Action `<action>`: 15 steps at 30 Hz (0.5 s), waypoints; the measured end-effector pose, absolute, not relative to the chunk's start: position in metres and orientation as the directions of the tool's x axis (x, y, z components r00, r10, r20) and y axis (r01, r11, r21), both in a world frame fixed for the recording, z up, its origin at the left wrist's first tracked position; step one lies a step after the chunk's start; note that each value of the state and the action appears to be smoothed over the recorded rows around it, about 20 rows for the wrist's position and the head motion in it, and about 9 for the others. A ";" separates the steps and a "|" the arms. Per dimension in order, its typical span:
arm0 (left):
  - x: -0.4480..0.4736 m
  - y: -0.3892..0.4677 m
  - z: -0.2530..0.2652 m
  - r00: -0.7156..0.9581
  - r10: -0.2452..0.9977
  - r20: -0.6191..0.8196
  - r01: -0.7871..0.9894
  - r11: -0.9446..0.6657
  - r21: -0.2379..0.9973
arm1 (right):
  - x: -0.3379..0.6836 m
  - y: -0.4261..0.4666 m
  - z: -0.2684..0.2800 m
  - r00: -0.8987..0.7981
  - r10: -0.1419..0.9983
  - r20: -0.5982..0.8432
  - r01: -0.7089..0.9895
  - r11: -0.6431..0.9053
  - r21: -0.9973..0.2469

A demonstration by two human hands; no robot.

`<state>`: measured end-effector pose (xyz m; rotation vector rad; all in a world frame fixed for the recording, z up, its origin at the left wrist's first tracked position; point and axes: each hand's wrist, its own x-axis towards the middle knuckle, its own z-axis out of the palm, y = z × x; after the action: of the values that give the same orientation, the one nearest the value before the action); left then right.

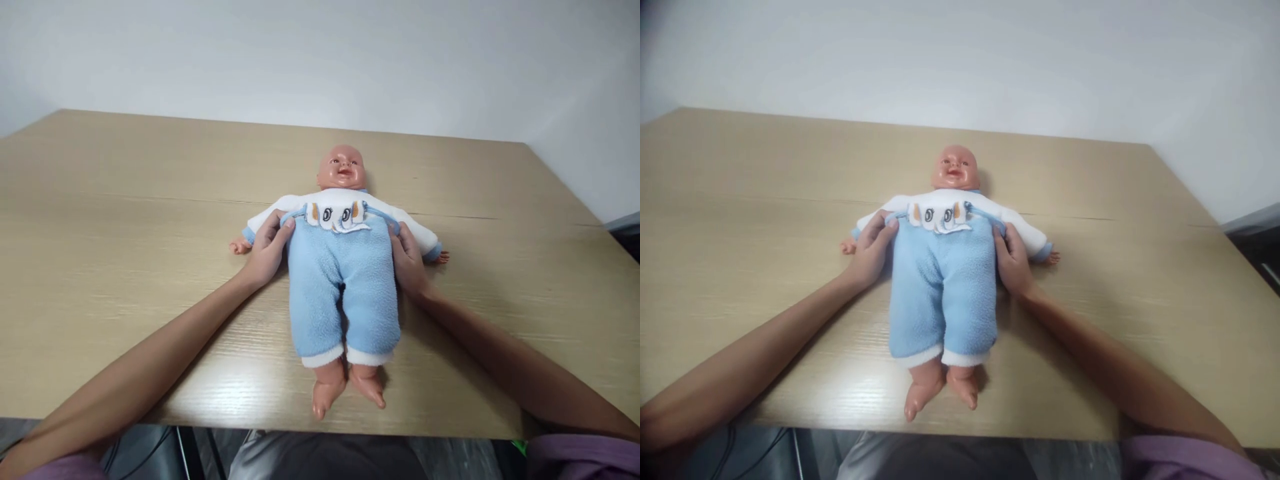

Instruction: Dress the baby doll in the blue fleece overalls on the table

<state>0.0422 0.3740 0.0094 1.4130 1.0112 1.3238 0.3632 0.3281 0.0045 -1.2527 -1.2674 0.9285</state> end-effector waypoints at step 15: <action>0.042 0.375 0.014 0.119 0.959 0.258 0.084 -0.269 0.960 | 0.366 0.327 0.005 0.148 0.977 0.153 0.088 0.141 -0.986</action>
<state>0.0415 0.3754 0.0138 1.5285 1.0621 1.2709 0.3663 0.3269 0.0049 -1.2238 -1.2162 0.9500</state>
